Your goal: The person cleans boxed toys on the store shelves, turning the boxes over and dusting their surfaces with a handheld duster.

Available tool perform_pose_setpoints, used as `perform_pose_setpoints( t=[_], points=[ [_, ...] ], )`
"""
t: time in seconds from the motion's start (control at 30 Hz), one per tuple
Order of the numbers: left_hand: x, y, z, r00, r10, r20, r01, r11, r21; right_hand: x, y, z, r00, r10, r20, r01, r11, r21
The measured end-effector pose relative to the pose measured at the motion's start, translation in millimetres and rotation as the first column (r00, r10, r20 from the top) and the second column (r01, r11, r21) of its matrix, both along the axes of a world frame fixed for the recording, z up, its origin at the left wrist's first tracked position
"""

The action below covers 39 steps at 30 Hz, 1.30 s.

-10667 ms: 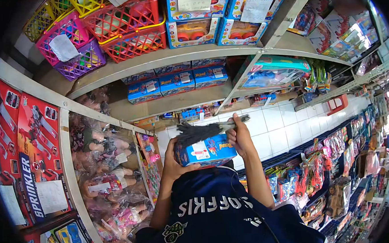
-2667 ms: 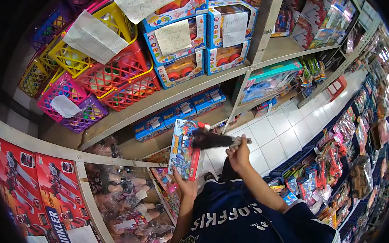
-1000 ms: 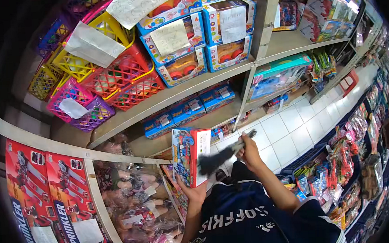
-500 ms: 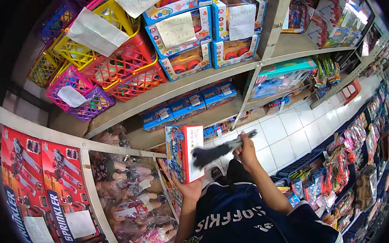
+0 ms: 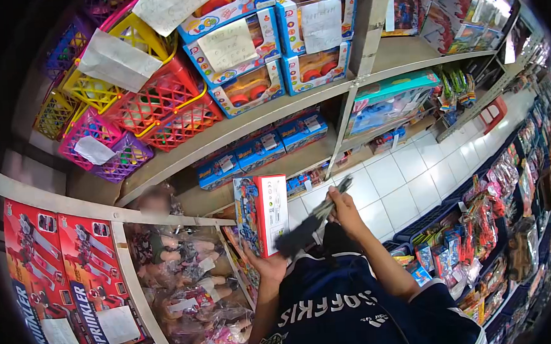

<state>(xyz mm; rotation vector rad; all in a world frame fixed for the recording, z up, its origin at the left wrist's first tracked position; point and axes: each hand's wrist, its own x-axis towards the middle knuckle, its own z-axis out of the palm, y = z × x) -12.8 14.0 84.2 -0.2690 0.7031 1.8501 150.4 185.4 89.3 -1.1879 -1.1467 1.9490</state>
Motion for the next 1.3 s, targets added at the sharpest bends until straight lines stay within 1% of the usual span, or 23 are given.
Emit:
perform_pose_setpoints(
  t=[0.03,0.07,0.13,0.17,0.2,0.23,0.27,0.3,0.33,0.4,0.5,0.53,0.6,0.63,0.67,0.77,0.87,0.9,0.97,1.03,1.13,1.2,1.3],
  points=[
    [2,3,4,0.998,-0.001,-0.065,0.001,1.000,-0.010,2,0,12,0.998,0.039,0.046,-0.040,0.999,0.019],
    [3,7,-1,0.998,-0.005,-0.060,0.007,1.000,0.030,4,3,6,0.998,0.034,0.045,-0.035,0.999,0.028],
    [6,9,5,0.998,-0.040,-0.046,0.042,0.999,0.025,9,12,-9,0.976,-0.217,0.004,0.216,0.975,0.058],
    [7,7,7,0.997,-0.072,-0.030,0.073,0.997,0.011,9,20,2,0.941,-0.339,-0.002,0.338,0.940,-0.049],
    [7,9,2,0.996,-0.088,-0.004,0.088,0.996,0.030,13,29,7,0.916,-0.368,-0.161,0.349,0.928,-0.135],
    [9,9,-2,0.996,-0.086,-0.007,0.086,0.996,0.035,18,38,13,0.862,-0.399,-0.312,0.343,0.913,-0.221],
    [10,9,-5,0.995,-0.097,-0.020,0.098,0.994,0.047,23,43,18,0.837,-0.449,-0.314,0.369,0.886,-0.282],
    [12,12,-5,0.993,-0.110,-0.032,0.112,0.992,0.059,25,48,21,0.834,-0.448,-0.321,0.369,0.887,-0.279],
    [13,13,-5,0.991,-0.132,-0.006,0.132,0.989,0.062,30,54,23,0.821,-0.444,-0.359,0.331,0.883,-0.334],
    [15,18,-10,0.988,-0.155,-0.022,0.157,0.984,0.079,38,64,28,0.792,-0.447,-0.417,0.267,0.867,-0.421],
    [22,27,-11,0.979,-0.196,-0.062,0.201,0.976,0.080,46,73,38,0.758,-0.456,-0.465,0.231,0.856,-0.463],
    [26,30,-7,0.972,-0.218,-0.087,0.224,0.972,0.068,47,75,42,0.749,-0.471,-0.467,0.233,0.846,-0.480],
    [35,39,3,0.968,-0.232,-0.099,0.242,0.965,0.100,53,79,44,0.754,-0.440,-0.488,0.218,0.868,-0.446],
    [40,44,14,0.953,-0.262,-0.153,0.280,0.954,0.108,55,81,48,0.755,-0.475,-0.452,0.270,0.853,-0.445],
    [44,49,22,0.934,-0.289,-0.211,0.317,0.942,0.112,61,85,44,0.751,-0.479,-0.455,0.275,0.853,-0.445],
    [53,60,27,0.931,-0.305,-0.200,0.331,0.936,0.116,83,98,14,0.654,-0.589,-0.476,0.318,0.784,-0.533],
    [58,72,28,0.918,-0.334,-0.212,0.363,0.925,0.115,96,104,31,0.663,-0.600,-0.448,0.324,0.769,-0.551],
    [61,76,29,0.905,-0.359,-0.228,0.392,0.912,0.119,96,106,37,0.657,-0.555,-0.509,0.255,0.800,-0.543],
    [68,85,31,0.905,-0.356,-0.233,0.383,0.920,0.082,95,107,49,0.678,-0.532,-0.507,0.232,0.809,-0.540],
    [75,92,31,0.906,-0.349,-0.240,0.370,0.928,0.046,100,115,52,0.670,-0.501,-0.548,0.189,0.829,-0.527],
    [85,99,30,0.920,-0.338,-0.200,0.352,0.936,0.034,113,129,40,0.637,-0.542,-0.549,0.269,0.823,-0.500],
    [93,102,32,0.911,-0.345,-0.225,0.353,0.936,-0.006,127,135,32,0.640,-0.606,-0.472,0.330,0.772,-0.543],
    [101,101,23,0.922,-0.325,-0.212,0.329,0.944,-0.014,139,138,32,0.658,-0.588,-0.470,0.298,0.777,-0.555]
  ],
)
